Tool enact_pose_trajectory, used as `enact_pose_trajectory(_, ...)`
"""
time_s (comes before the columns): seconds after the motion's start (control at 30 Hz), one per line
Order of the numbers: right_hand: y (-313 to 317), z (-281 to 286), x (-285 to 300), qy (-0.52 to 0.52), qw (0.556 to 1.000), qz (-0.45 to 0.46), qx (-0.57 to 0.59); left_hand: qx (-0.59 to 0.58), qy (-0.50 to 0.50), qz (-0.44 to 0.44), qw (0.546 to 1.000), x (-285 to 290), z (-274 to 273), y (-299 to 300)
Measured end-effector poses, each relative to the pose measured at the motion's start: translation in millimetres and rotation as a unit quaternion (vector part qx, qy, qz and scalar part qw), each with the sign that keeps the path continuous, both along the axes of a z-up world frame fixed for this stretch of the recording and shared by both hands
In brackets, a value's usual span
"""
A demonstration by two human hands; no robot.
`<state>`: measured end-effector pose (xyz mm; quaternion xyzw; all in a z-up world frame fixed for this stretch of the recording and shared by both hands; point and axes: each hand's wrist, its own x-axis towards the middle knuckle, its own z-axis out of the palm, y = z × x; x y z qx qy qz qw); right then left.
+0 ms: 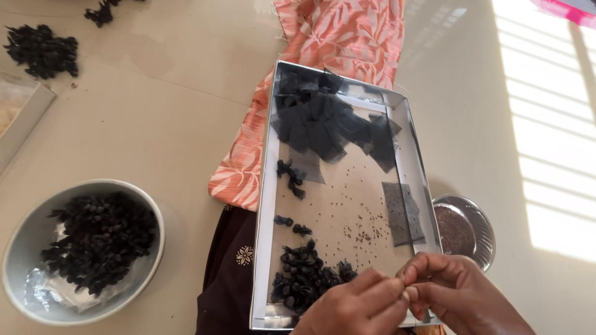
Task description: Assembling small fabric bundles by placing seeds onto mesh squares and rolling them into final products.
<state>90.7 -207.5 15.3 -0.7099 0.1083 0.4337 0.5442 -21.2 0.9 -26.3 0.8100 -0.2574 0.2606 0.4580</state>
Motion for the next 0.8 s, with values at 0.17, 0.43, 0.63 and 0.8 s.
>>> enact_pose_trajectory(0.17,27.3,4.1,12.0,0.007,0.998,0.017,0.056,-0.049,0.094,0.041,0.994,0.1,7.9,7.4)
enact_pose_trajectory(0.43,134.9,9.8,52.0,-0.291,0.928,0.232,-0.004,-0.192,0.263,0.198,0.924,0.4,19.4,5.3)
enact_pose_trajectory(0.63,181.2,2.9,59.8,-0.408,0.861,0.303,-0.010,-0.239,0.296,0.171,0.909,5.7,-2.1,2.1)
enact_pose_trajectory(0.8,175.6,8.4,69.7,-0.655,0.665,0.357,-0.035,-0.277,0.339,0.147,0.887,7.0,-9.2,5.2)
